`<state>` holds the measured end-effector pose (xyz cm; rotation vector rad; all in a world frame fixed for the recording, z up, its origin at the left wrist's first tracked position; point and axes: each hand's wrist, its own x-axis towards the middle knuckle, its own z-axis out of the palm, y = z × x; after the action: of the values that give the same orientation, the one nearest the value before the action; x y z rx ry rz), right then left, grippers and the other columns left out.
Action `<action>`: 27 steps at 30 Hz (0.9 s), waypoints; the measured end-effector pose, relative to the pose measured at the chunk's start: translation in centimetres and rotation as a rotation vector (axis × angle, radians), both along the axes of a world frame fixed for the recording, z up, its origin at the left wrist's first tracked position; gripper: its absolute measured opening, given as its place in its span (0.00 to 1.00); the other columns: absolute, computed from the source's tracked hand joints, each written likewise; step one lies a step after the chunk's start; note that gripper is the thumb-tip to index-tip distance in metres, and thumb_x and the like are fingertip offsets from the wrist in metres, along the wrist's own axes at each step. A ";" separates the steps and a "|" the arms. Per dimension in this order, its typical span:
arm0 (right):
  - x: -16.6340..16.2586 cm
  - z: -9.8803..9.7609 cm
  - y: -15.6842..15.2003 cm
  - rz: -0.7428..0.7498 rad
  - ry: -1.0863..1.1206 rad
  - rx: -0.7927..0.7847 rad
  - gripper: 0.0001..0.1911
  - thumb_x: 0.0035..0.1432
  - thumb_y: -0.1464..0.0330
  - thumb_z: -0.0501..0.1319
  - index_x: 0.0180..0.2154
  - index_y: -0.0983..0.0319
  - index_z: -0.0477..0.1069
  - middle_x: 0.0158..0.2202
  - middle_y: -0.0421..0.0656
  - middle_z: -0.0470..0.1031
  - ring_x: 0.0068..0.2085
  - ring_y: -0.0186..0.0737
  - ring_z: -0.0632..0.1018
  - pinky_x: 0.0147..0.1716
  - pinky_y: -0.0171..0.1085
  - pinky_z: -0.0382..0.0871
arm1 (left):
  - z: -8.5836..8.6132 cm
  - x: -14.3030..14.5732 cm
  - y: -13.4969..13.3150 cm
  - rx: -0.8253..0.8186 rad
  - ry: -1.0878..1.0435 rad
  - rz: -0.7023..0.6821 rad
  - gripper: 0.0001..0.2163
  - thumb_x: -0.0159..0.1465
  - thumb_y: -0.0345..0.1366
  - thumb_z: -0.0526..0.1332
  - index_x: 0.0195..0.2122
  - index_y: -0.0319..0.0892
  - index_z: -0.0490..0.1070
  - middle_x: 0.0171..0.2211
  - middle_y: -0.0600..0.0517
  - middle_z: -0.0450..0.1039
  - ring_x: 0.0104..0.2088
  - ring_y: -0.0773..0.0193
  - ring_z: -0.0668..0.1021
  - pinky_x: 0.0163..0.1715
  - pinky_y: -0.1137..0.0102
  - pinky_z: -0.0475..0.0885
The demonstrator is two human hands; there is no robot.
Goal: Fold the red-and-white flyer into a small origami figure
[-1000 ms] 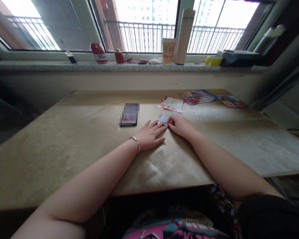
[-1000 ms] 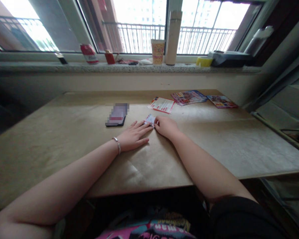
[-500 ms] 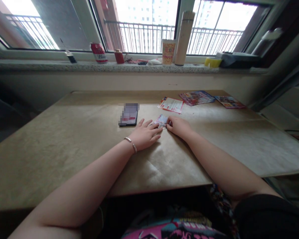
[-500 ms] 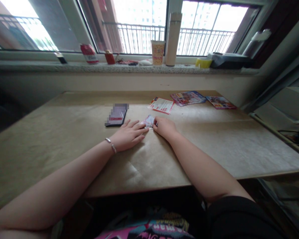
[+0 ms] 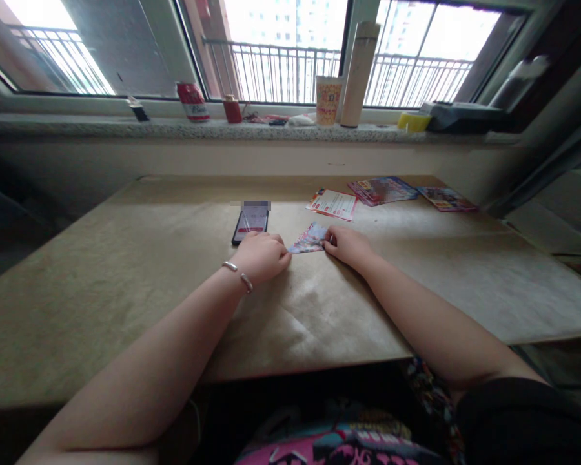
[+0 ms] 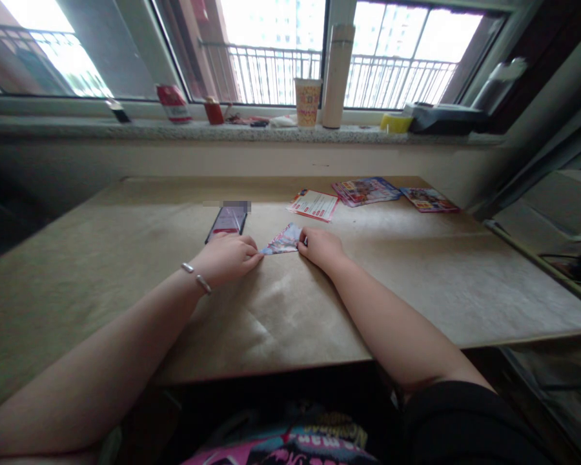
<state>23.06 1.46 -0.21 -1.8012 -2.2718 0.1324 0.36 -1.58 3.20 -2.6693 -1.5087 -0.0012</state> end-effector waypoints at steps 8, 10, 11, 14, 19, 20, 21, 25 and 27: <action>0.1 -0.1 0.1 -0.002 0.006 -0.005 0.09 0.58 0.60 0.57 0.37 0.56 0.71 0.38 0.42 0.78 0.36 0.40 0.75 0.29 0.34 0.60 | 0.1 -0.2 0.3 -0.096 -0.067 0.065 0.18 0.64 0.43 0.52 0.33 0.42 0.80 0.40 0.46 0.78 0.39 0.59 0.77 0.39 0.68 0.67; 0.2 -0.1 0.1 -0.001 0.006 -0.002 0.09 0.58 0.60 0.57 0.37 0.57 0.71 0.38 0.42 0.78 0.36 0.39 0.75 0.29 0.34 0.60 | 0.0 -0.4 0.6 -0.125 -0.099 0.041 0.17 0.63 0.42 0.53 0.33 0.42 0.80 0.38 0.46 0.78 0.38 0.60 0.77 0.40 0.70 0.68; 0.2 -0.1 0.1 0.003 0.005 0.003 0.09 0.58 0.60 0.57 0.37 0.57 0.71 0.38 0.42 0.78 0.36 0.39 0.75 0.29 0.34 0.59 | -0.1 -0.6 0.8 -0.135 -0.105 0.022 0.16 0.63 0.41 0.53 0.32 0.42 0.81 0.37 0.46 0.78 0.38 0.61 0.77 0.41 0.71 0.68; 0.2 -0.1 0.1 0.009 0.010 0.014 0.09 0.57 0.60 0.57 0.36 0.57 0.71 0.37 0.42 0.78 0.36 0.40 0.75 0.28 0.34 0.58 | -0.3 -1.1 1.2 -0.178 -0.109 -0.010 0.13 0.61 0.39 0.56 0.33 0.44 0.81 0.36 0.48 0.78 0.38 0.62 0.77 0.42 0.72 0.69; 0.2 0.0 -0.1 0.006 0.015 0.014 0.10 0.57 0.60 0.57 0.36 0.57 0.72 0.38 0.42 0.78 0.35 0.40 0.75 0.27 0.34 0.58 | -0.3 -1.5 1.3 -0.160 -0.120 -0.003 0.13 0.60 0.39 0.56 0.32 0.46 0.81 0.35 0.48 0.78 0.36 0.61 0.77 0.40 0.70 0.70; 0.2 0.0 -0.1 0.005 0.012 0.012 0.10 0.57 0.60 0.57 0.37 0.57 0.72 0.38 0.42 0.78 0.36 0.40 0.75 0.27 0.34 0.59 | -0.4 -1.5 1.3 -0.152 -0.121 -0.002 0.13 0.60 0.39 0.56 0.32 0.46 0.81 0.35 0.48 0.78 0.36 0.61 0.77 0.40 0.70 0.70; 0.2 0.1 -0.1 0.005 0.010 0.011 0.10 0.57 0.60 0.57 0.37 0.57 0.72 0.38 0.42 0.78 0.36 0.40 0.75 0.28 0.34 0.59 | -0.4 -1.6 1.4 -0.148 -0.120 -0.002 0.13 0.60 0.39 0.55 0.32 0.46 0.81 0.35 0.48 0.78 0.36 0.60 0.77 0.39 0.70 0.70; 0.2 0.2 -0.3 0.011 0.013 0.008 0.10 0.57 0.61 0.57 0.37 0.57 0.73 0.39 0.43 0.78 0.36 0.40 0.75 0.29 0.34 0.61 | -0.3 -1.8 1.5 -0.168 -0.113 -0.018 0.13 0.59 0.38 0.55 0.30 0.45 0.81 0.35 0.47 0.78 0.35 0.60 0.78 0.40 0.69 0.71; 0.2 0.2 -0.3 0.013 0.020 0.008 0.10 0.57 0.61 0.57 0.37 0.58 0.73 0.39 0.43 0.78 0.36 0.39 0.75 0.29 0.34 0.61 | -0.1 -1.9 1.4 -0.179 -0.103 -0.017 0.13 0.59 0.37 0.55 0.31 0.44 0.81 0.36 0.47 0.78 0.35 0.60 0.78 0.40 0.69 0.70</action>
<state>23.28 1.12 0.03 -1.7736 -2.2673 0.1429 -1.51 -0.13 3.08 -2.8628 -1.5866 -0.0053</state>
